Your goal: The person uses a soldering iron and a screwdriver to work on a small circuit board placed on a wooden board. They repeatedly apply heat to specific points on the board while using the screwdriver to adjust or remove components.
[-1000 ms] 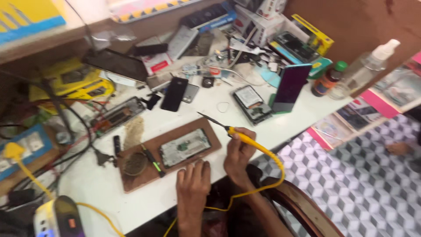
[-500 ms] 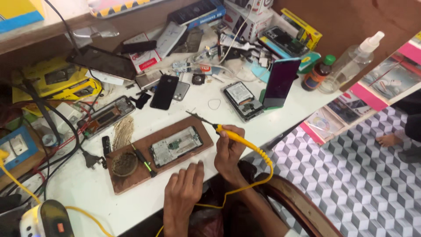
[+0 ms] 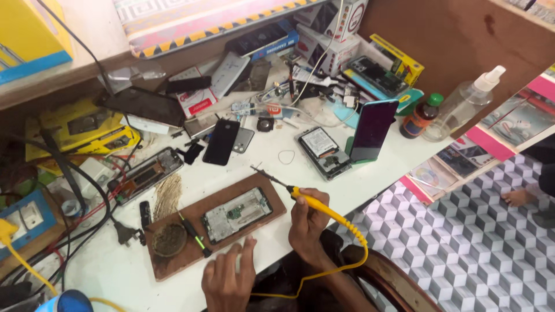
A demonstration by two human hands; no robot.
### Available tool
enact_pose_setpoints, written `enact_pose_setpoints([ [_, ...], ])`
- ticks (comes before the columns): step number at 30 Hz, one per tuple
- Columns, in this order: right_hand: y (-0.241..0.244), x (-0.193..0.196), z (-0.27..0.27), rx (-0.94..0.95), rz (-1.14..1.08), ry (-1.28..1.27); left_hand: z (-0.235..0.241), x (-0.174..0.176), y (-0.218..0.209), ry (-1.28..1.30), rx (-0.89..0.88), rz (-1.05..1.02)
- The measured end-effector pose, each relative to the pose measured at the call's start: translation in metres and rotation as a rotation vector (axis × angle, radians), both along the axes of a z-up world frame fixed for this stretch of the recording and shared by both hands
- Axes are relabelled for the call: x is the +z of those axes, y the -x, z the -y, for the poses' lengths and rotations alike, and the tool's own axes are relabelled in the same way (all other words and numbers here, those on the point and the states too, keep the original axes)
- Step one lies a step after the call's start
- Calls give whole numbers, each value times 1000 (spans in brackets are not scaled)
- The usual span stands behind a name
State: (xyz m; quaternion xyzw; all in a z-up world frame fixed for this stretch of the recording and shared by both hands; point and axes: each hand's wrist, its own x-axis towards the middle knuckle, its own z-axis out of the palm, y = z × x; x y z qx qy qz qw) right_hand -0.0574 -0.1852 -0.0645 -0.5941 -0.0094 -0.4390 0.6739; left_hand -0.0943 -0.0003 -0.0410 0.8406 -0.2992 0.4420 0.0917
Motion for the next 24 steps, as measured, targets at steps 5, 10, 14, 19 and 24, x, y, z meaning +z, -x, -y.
enact_pose_setpoints([
  [5, -6, -1, 3, 7, -28, -27, 1, 1, -6, 36, 59, 48],
  [10, -7, 5, 1, -29, -11, -15, 2, 3, -3, -36, 49, 72],
  [14, -5, 6, 4, -51, 11, -25, 5, -1, 1, -14, 67, 49],
  [19, -7, 5, 4, 4, -6, -54, 3, 1, 3, -9, 62, -74],
  [24, -6, 1, 7, 9, -13, -44, 8, 8, 2, -10, 54, -75],
])
